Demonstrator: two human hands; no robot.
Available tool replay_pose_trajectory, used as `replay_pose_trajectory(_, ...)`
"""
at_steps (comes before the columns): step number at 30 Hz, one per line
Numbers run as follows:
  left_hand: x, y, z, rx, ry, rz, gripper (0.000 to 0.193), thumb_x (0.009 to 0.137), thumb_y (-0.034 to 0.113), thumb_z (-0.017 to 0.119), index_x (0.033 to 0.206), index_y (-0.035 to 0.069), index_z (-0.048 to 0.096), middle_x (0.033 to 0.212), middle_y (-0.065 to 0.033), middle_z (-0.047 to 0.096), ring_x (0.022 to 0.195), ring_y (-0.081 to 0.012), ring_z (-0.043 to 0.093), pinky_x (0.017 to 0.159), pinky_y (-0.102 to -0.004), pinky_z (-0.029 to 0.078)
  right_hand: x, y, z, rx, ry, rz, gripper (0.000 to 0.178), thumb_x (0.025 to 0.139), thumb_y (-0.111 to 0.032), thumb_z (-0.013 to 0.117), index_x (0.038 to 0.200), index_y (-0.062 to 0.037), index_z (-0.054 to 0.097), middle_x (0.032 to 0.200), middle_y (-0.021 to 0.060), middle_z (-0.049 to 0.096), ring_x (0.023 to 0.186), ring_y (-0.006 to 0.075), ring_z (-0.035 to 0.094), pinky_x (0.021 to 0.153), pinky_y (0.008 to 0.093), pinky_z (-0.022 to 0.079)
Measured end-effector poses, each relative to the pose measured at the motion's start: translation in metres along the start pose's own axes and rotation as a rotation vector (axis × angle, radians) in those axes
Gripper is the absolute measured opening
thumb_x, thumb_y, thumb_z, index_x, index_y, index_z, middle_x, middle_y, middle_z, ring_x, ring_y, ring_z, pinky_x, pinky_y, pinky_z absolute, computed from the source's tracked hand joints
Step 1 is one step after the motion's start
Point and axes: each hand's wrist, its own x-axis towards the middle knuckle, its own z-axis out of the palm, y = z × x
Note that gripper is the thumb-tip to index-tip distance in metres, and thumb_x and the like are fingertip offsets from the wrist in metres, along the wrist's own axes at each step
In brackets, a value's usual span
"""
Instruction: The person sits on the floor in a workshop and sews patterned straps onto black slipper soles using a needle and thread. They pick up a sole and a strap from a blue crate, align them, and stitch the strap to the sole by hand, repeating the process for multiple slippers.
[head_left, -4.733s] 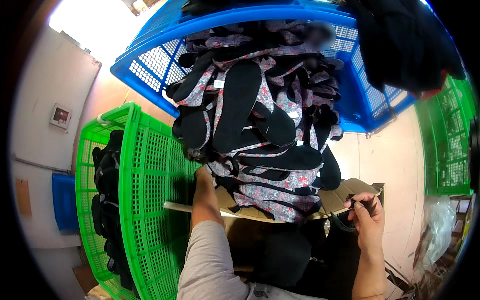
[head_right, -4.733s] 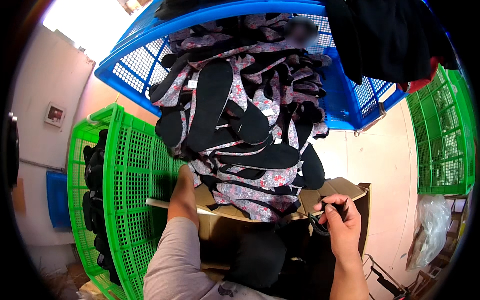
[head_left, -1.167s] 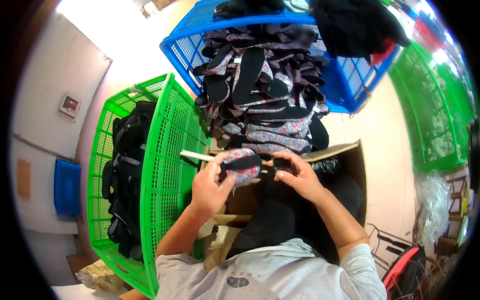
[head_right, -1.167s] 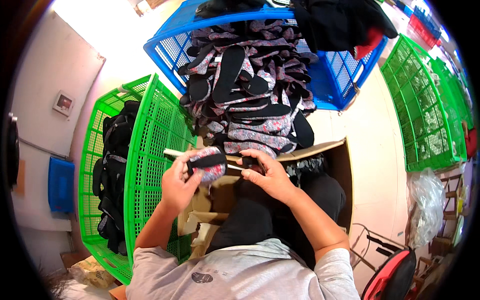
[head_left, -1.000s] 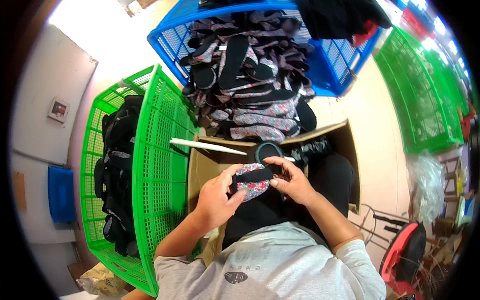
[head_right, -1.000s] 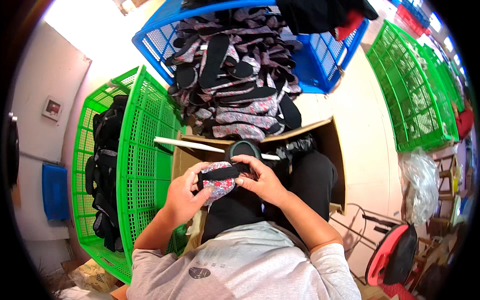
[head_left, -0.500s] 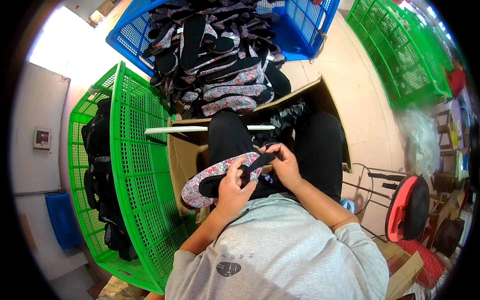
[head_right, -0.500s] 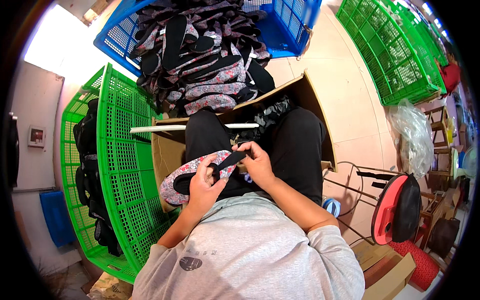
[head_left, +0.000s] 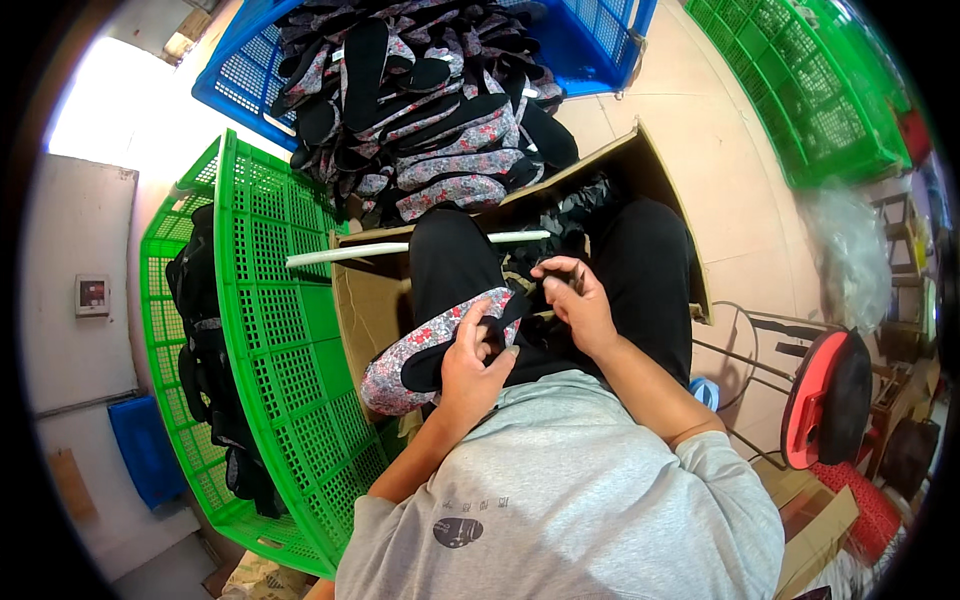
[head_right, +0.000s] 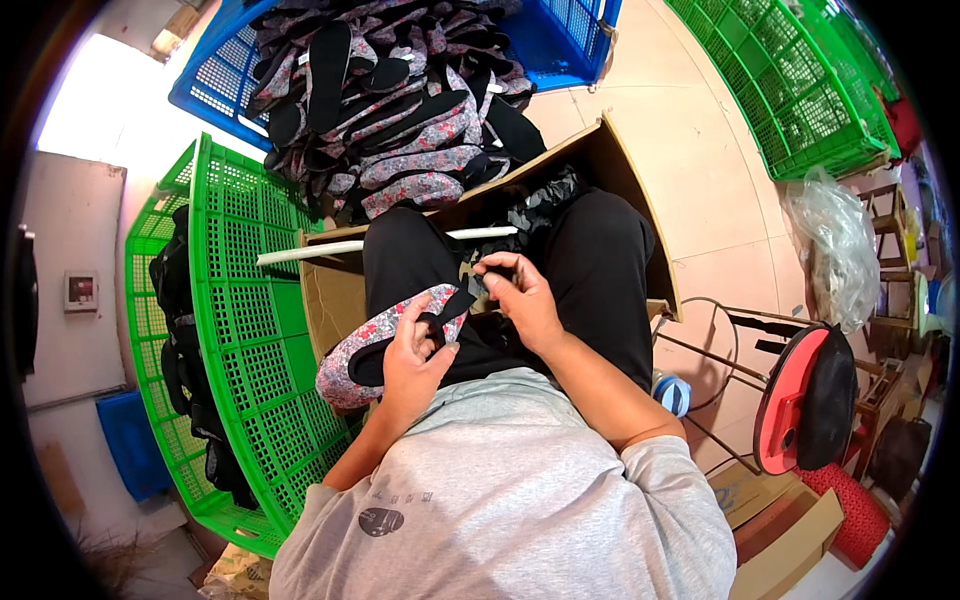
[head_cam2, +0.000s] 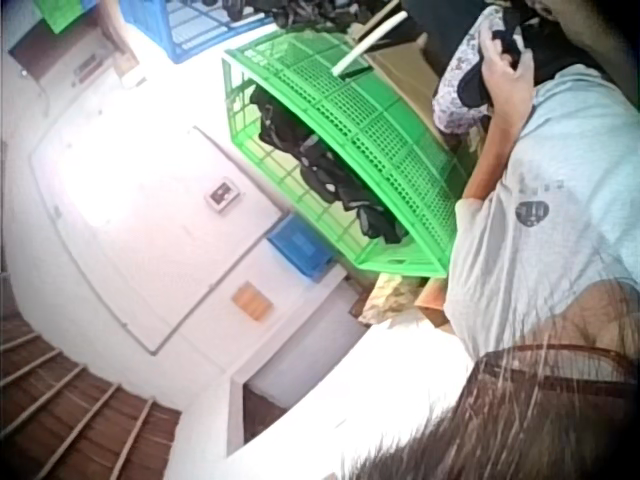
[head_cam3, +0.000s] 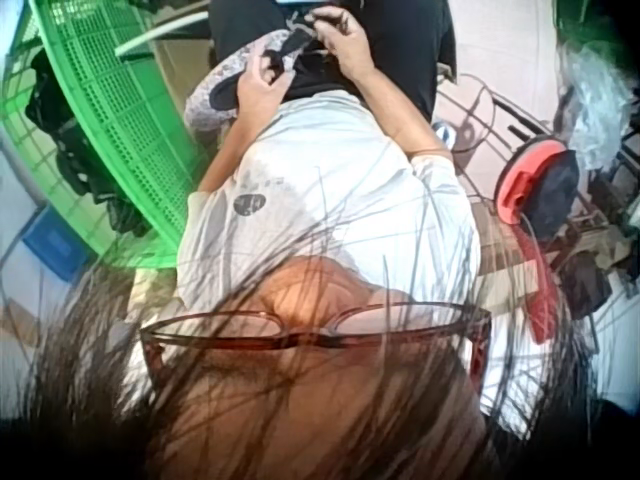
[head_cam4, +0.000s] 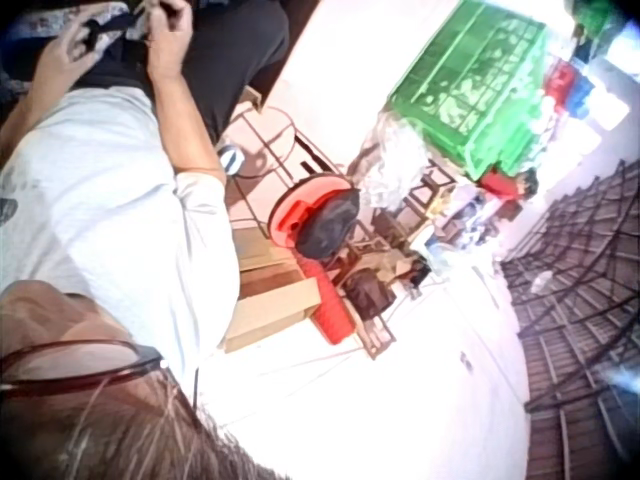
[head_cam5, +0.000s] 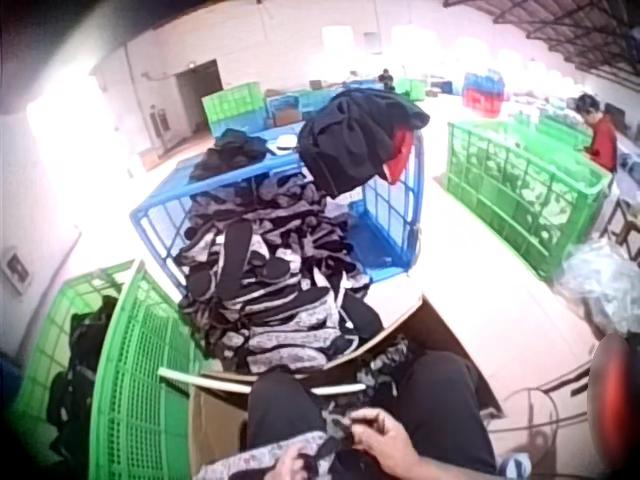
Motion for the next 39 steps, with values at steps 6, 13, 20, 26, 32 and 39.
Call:
replay_pose_trajectory(6, 0.006, 0.008, -0.001, -0.037, -0.014, -0.056, 0.075, 0.085, -0.010, 0.064, 0.150, 0.001, 0.029, 0.127, -0.0164, 0.057, 0.110, -0.0153, 0.059, 0.091, -0.0265, 0.050, -0.004, 0.015, 0.000, -0.194, -0.251, -0.099, 0.038, 0.090, -0.005, 0.071, 0.127, -0.0068, 0.063, 0.095, -0.0033, 0.058, 0.077, 0.0029, 0.047, 0.069, 0.0196, 0.042)
replay_pose_trajectory(13, 0.009, 0.013, -0.001, 0.039, -0.016, -0.046, 0.074, 0.086, -0.007, 0.066, 0.151, 0.004, 0.031, 0.123, -0.0152, 0.057, 0.104, -0.0143, 0.059, 0.092, -0.0270, 0.050, -0.001, 0.025, -0.002, -0.297, -0.292, -0.141, 0.039, 0.089, -0.002, 0.070, 0.127, -0.0076, 0.064, 0.124, 0.0000, 0.063, 0.076, 0.0041, 0.048, 0.069, 0.0210, 0.043)
replay_pose_trajectory(20, 0.008, 0.026, -0.003, 0.221, -0.010, -0.071, 0.070, 0.088, -0.003, 0.068, 0.149, 0.004, 0.035, 0.118, -0.0149, 0.060, 0.098, -0.0139, 0.061, 0.087, -0.0278, 0.052, 0.000, 0.025, -0.001, -0.352, -0.305, -0.131, 0.035, 0.090, -0.003, 0.070, 0.124, -0.0067, 0.064, 0.128, 0.0011, 0.062, 0.080, 0.0043, 0.052, 0.072, 0.0211, 0.045)
replay_pose_trajectory(26, 0.009, 0.012, -0.002, -0.007, 0.168, 0.044, 0.047, 0.091, -0.002, 0.065, 0.135, -0.001, 0.049, 0.107, -0.0120, 0.066, 0.093, -0.0141, 0.065, 0.084, -0.0264, 0.054, 0.000, 0.024, 0.002, -0.286, -0.323, -0.089, 0.031, 0.092, -0.004, 0.069, 0.123, -0.0060, 0.064, 0.126, 0.0014, 0.063, 0.084, 0.0039, 0.053, 0.076, 0.0210, 0.046)
replay_pose_trajectory(32, 0.022, 0.012, -0.001, -0.309, 0.258, 0.003, 0.027, 0.090, -0.008, 0.062, 0.116, -0.003, 0.055, 0.095, -0.0066, 0.064, 0.084, -0.0086, 0.061, 0.074, -0.0211, 0.051, -0.001, 0.027, 0.000, -0.260, -0.345, -0.032, 0.032, 0.093, -0.003, 0.067, 0.124, -0.0047, 0.062, 0.129, 0.0048, 0.060, 0.101, 0.0087, 0.056, 0.086, 0.0242, 0.047)
replay_pose_trajectory(39, 0.024, 0.009, 0.000, -0.486, 0.297, 0.006, 0.028, 0.088, -0.011, 0.059, 0.113, 0.000, 0.052, 0.091, -0.0042, 0.061, 0.083, -0.0079, 0.059, 0.075, -0.0195, 0.048, 0.000, 0.029, -0.002, -0.298, -0.346, 0.004, 0.032, 0.094, -0.002, 0.066, 0.125, -0.0031, 0.061, 0.131, 0.0070, 0.058, 0.110, 0.0110, 0.057, 0.092, 0.0262, 0.047)
